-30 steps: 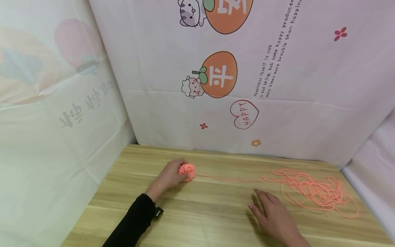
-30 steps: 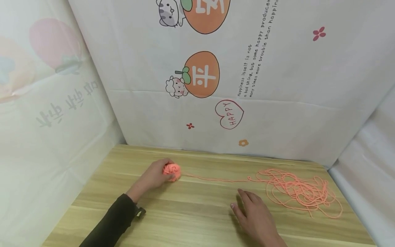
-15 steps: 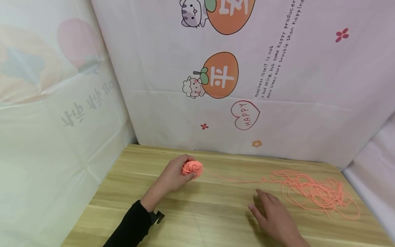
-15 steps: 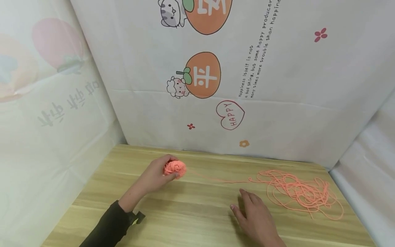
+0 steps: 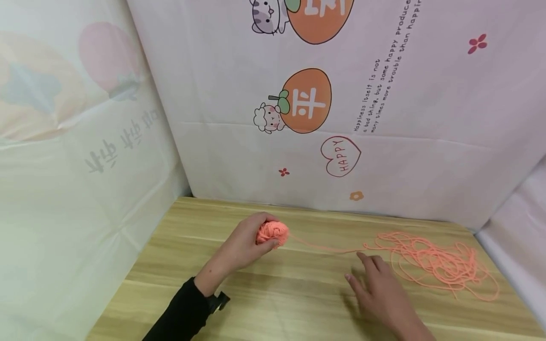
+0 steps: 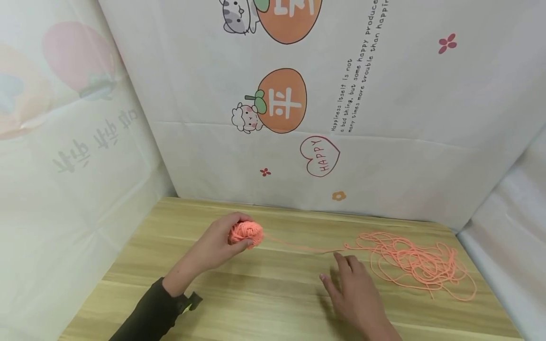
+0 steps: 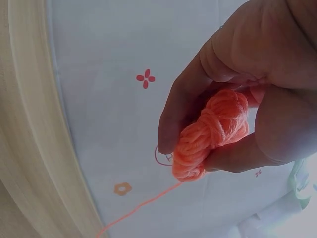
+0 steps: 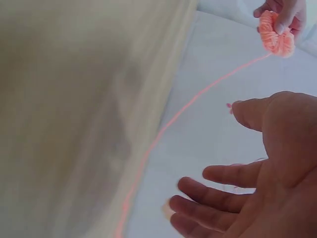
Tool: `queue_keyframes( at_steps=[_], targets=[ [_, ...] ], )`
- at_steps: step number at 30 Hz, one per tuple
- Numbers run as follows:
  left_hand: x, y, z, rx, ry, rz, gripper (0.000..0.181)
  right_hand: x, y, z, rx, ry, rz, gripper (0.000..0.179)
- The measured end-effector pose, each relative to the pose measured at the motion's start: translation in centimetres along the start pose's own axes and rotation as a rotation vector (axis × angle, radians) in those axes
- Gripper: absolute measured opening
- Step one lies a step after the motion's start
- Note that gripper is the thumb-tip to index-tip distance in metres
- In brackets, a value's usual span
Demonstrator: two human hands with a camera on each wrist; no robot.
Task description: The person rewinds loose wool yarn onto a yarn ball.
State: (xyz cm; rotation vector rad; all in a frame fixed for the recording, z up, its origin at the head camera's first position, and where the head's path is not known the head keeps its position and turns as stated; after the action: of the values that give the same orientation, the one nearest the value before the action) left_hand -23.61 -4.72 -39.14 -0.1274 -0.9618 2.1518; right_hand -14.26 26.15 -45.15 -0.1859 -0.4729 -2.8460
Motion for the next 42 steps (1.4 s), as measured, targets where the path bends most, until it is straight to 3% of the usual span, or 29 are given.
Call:
queue_keyframes(
  at_steps=[3, 6, 12, 18, 22, 29, 36, 42],
  targets=[
    [0.1, -0.3, 0.0, -0.002, 0.010, -0.022, 0.040, 1.0, 0.9, 1.1, 0.002, -0.077, 0.081, 0.061],
    [0.2, -0.6, -0.1, -0.017, 0.023, -0.038, 0.041, 2.4, 2.3, 2.0, 0.014, -0.098, 0.158, 0.062],
    [0.2, -1.1, -0.3, -0.041, 0.030, -0.066, 0.041, 5.5, 5.7, 2.5, 0.032, -0.047, 0.275, 0.065],
    [0.3, -1.6, -0.4, -0.043, 0.014, -0.091, 0.040, 7.4, 8.3, 1.7, 0.078, 0.018, 0.393, 0.067],
    [0.3, -2.0, -0.5, -0.050, 0.014, -0.105, 0.039, 7.8, 9.2, 1.1, 0.096, 0.022, 0.418, 0.060],
    [0.4, -2.2, -0.6, -0.039, 0.017, -0.122, 0.040, 7.8, 9.5, 0.7, 0.139, 0.001, 0.355, 0.009],
    [0.6, -2.0, -0.7, -0.001, -0.003, -0.118, 0.040, 7.7, 9.3, 0.6, 0.131, -0.050, 0.388, 0.009],
    [0.7, -1.8, -0.8, -0.081, -0.014, -0.055, 0.051, 7.4, 9.8, 0.8, 0.092, -0.067, 0.437, 0.008]
  ],
)
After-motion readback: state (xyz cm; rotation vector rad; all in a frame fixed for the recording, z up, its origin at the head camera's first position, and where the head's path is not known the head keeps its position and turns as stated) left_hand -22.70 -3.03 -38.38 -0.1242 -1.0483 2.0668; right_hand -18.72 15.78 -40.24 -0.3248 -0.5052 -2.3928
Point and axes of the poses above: each hand's wrist, its own x-axis towards the middle knuckle, its own z-axis out of the back of the hand, y = z × x, the point moved 4 cm from there along x, towards the middle knuckle, and after that the axes turned 13 degrees about y, right-handed, at the moved point
